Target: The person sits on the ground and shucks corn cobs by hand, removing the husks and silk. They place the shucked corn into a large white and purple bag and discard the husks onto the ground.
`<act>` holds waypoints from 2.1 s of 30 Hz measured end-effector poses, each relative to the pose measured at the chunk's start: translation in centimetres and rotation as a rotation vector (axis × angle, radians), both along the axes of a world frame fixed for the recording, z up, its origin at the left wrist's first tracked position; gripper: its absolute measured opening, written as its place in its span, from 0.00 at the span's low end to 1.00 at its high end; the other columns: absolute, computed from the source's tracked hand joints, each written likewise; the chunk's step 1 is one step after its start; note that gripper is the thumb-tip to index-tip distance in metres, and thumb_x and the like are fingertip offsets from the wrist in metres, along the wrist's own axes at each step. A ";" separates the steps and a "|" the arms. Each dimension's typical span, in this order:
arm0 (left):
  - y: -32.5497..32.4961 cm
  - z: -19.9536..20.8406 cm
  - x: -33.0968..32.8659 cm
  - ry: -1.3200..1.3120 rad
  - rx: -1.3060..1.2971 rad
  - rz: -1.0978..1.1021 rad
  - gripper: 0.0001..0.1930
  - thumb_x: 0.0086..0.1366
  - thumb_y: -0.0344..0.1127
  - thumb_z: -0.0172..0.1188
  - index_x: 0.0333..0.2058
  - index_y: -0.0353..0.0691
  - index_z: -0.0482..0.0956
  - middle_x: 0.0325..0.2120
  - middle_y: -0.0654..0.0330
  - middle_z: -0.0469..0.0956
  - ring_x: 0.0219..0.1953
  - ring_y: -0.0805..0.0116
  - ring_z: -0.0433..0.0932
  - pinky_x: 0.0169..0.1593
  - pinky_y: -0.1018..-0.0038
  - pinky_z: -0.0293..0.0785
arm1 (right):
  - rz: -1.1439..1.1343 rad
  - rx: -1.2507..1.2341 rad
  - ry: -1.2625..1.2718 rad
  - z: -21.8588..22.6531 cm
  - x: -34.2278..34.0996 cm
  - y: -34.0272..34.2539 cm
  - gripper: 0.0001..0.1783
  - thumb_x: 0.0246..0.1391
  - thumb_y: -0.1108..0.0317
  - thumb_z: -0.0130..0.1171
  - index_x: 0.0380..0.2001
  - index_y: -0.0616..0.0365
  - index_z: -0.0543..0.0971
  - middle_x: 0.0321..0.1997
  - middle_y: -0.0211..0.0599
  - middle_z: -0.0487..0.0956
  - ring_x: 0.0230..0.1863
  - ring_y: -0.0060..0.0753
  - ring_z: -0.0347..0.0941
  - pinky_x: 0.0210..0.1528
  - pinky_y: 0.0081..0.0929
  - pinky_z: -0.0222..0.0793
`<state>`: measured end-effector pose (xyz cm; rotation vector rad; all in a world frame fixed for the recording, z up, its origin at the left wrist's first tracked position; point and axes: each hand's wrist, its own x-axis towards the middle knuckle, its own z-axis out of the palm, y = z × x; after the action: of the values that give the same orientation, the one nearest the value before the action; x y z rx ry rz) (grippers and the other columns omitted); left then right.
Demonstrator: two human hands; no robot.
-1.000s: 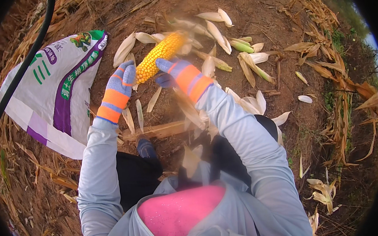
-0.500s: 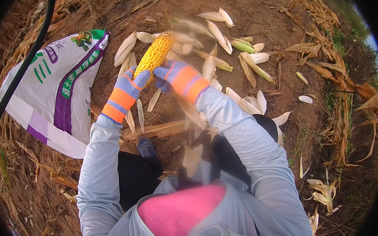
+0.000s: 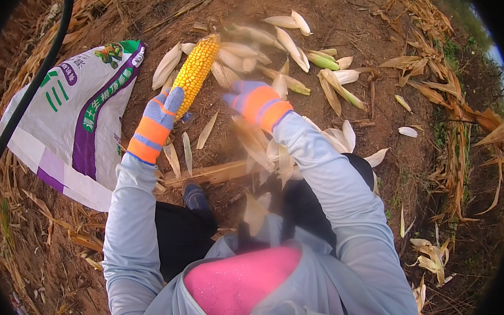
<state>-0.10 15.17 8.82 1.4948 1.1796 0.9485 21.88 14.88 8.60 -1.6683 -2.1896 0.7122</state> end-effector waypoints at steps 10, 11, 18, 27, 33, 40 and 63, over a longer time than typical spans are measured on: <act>0.1 0.5 -2.2 0.220 0.072 -0.030 0.24 0.55 0.51 0.52 0.36 0.33 0.71 0.22 0.53 0.75 0.25 0.68 0.74 0.29 0.75 0.68 | -0.126 -0.200 -0.195 1.9 4.6 0.3 0.30 0.44 0.46 0.50 0.43 0.60 0.71 0.41 0.46 0.73 0.43 0.45 0.69 0.45 0.31 0.63; 0.0 0.4 -2.4 0.247 0.067 -0.031 0.24 0.54 0.51 0.52 0.36 0.33 0.72 0.22 0.53 0.75 0.25 0.68 0.74 0.29 0.74 0.68 | -0.190 -0.109 -0.193 0.4 5.1 1.1 0.28 0.46 0.48 0.50 0.43 0.59 0.71 0.40 0.46 0.74 0.39 0.39 0.71 0.41 0.28 0.65; -0.9 2.0 -0.7 0.422 0.106 -0.050 0.23 0.53 0.47 0.55 0.38 0.32 0.70 0.24 0.54 0.75 0.27 0.69 0.74 0.32 0.76 0.69 | -0.068 -0.416 0.766 1.3 3.8 2.1 0.28 0.51 0.49 0.46 0.47 0.59 0.66 0.43 0.38 0.73 0.34 0.32 0.73 0.36 0.28 0.69; -1.6 0.5 1.2 0.458 0.381 0.013 0.26 0.47 0.40 0.63 0.41 0.31 0.67 0.29 0.51 0.74 0.31 0.63 0.74 0.35 0.73 0.69 | -0.136 -0.699 1.105 0.1 0.6 1.3 0.21 0.50 0.51 0.50 0.36 0.59 0.70 0.29 0.40 0.74 0.25 0.33 0.72 0.24 0.26 0.68; -1.3 0.5 1.0 0.409 0.286 0.040 0.25 0.47 0.37 0.63 0.41 0.30 0.66 0.28 0.53 0.74 0.30 0.67 0.73 0.34 0.76 0.69 | -0.155 -0.637 0.857 1.5 0.2 0.4 0.17 0.48 0.54 0.53 0.31 0.58 0.72 0.22 0.34 0.72 0.21 0.32 0.70 0.20 0.27 0.65; -0.7 1.1 0.0 0.443 0.318 0.143 0.29 0.42 0.43 0.66 0.41 0.32 0.67 0.32 0.47 0.72 0.35 0.55 0.73 0.38 0.70 0.69 | 0.234 0.223 -0.212 -0.2 2.1 -0.3 0.15 0.46 0.57 0.51 0.33 0.56 0.72 0.27 0.40 0.75 0.29 0.46 0.71 0.31 0.33 0.67; -1.5 0.8 2.5 0.404 0.590 0.051 0.30 0.40 0.41 0.66 0.42 0.35 0.67 0.35 0.51 0.69 0.38 0.56 0.69 0.42 0.68 0.66 | -0.197 -0.652 1.507 -1.7 -0.4 1.4 0.25 0.48 0.56 0.53 0.42 0.67 0.66 0.40 0.44 0.71 0.42 0.38 0.69 0.45 0.32 0.67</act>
<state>2.37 13.66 9.65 2.2149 1.2850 1.1235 21.48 16.26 6.92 -0.8269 -0.7204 1.8781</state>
